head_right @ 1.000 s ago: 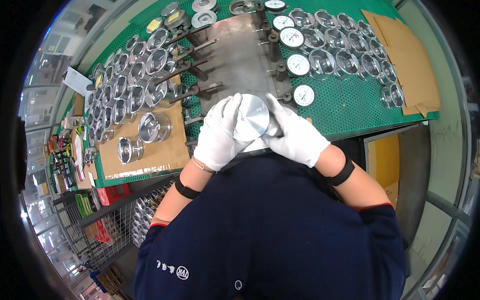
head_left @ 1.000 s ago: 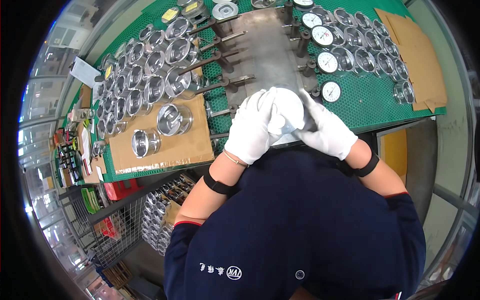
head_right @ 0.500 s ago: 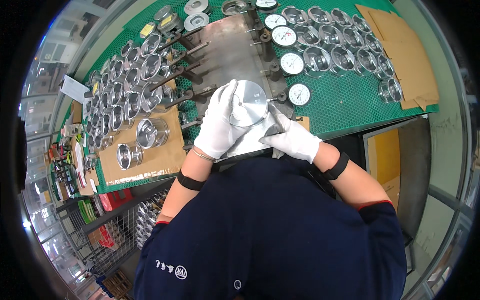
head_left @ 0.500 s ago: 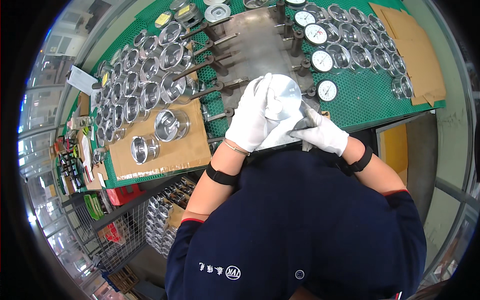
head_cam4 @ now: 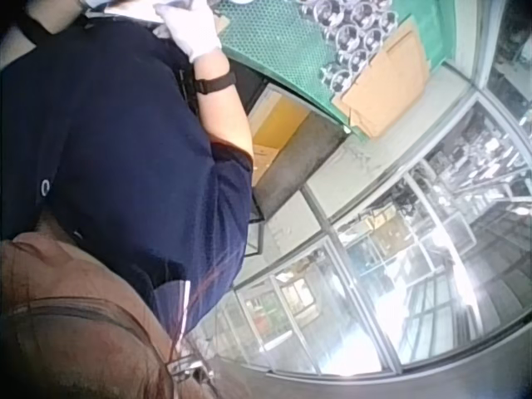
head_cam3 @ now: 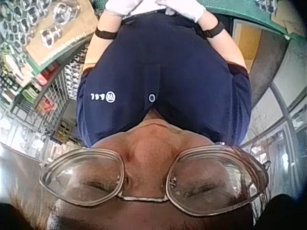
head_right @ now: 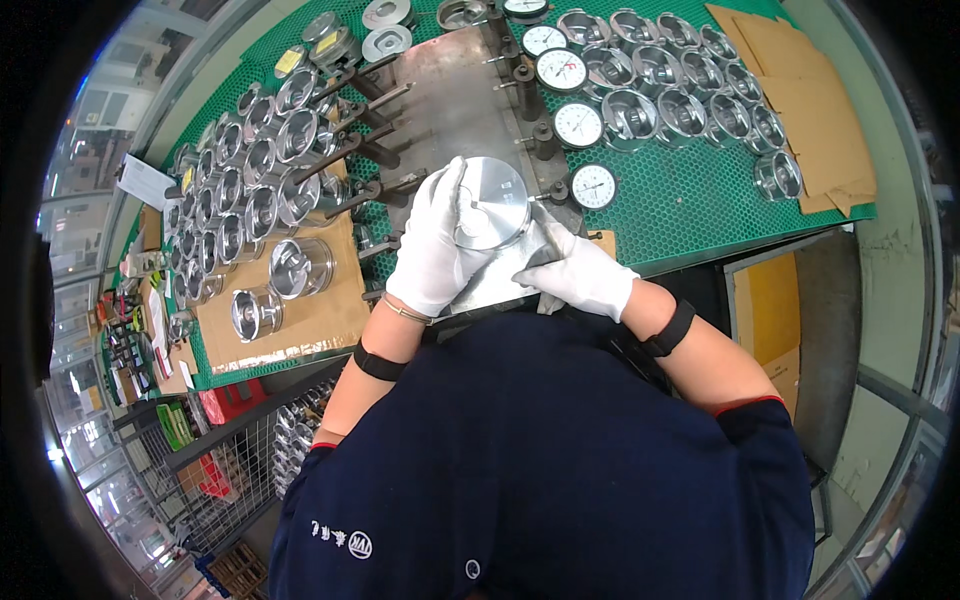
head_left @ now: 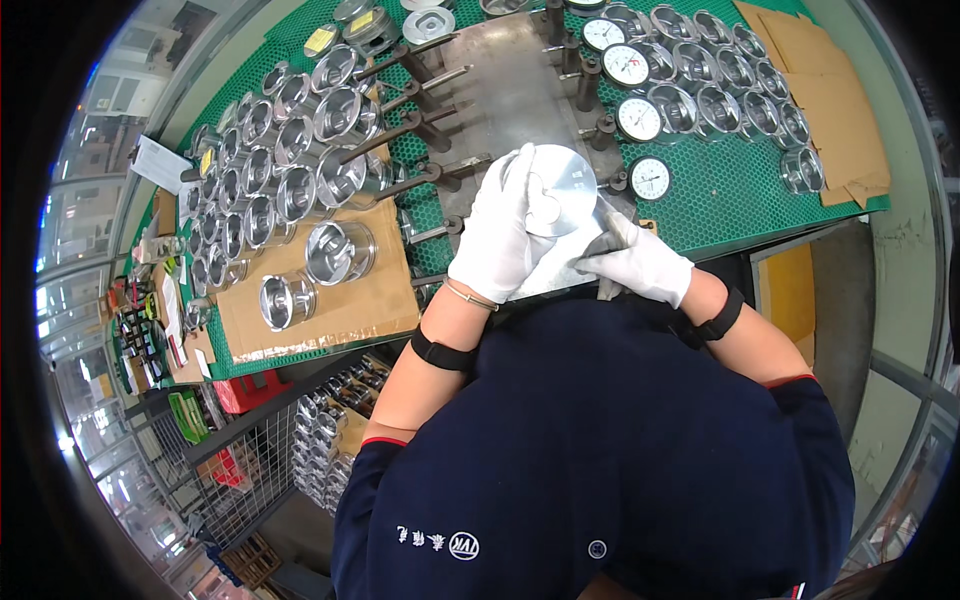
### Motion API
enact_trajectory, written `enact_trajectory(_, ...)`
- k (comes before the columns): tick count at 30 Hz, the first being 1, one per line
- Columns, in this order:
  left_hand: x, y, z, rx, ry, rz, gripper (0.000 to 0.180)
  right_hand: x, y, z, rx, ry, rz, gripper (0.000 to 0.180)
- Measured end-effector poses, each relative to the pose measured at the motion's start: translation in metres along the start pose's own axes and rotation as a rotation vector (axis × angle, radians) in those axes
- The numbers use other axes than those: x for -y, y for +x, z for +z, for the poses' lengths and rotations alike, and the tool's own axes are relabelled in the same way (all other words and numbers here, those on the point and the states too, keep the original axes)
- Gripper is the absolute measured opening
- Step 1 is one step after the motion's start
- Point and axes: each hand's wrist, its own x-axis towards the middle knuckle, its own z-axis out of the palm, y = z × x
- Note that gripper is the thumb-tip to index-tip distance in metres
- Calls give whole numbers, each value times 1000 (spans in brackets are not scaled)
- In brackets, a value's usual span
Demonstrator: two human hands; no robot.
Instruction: The person arranges cardboard sheets on a metal rack and then repeatedly picks up cylindrical metal parts from a tray. They place each part into a fixture with a dial gauge, rotate it, and return it to the tray. The person wears white gloves and a dark blue shirt.
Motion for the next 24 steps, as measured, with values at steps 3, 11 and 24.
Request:
enact_trajectory(3,1,-1,2,-19,22,8,101,0,0,-1,113,225,117,103)
enact_trajectory(11,-13,1,-10,11,59,-68,85,27,-18,-7,90,-138,86,102)
enact_trajectory(24,35,-49,-124,-317,408,-481,58,-64,-81,-156,-825,243,-278,37)
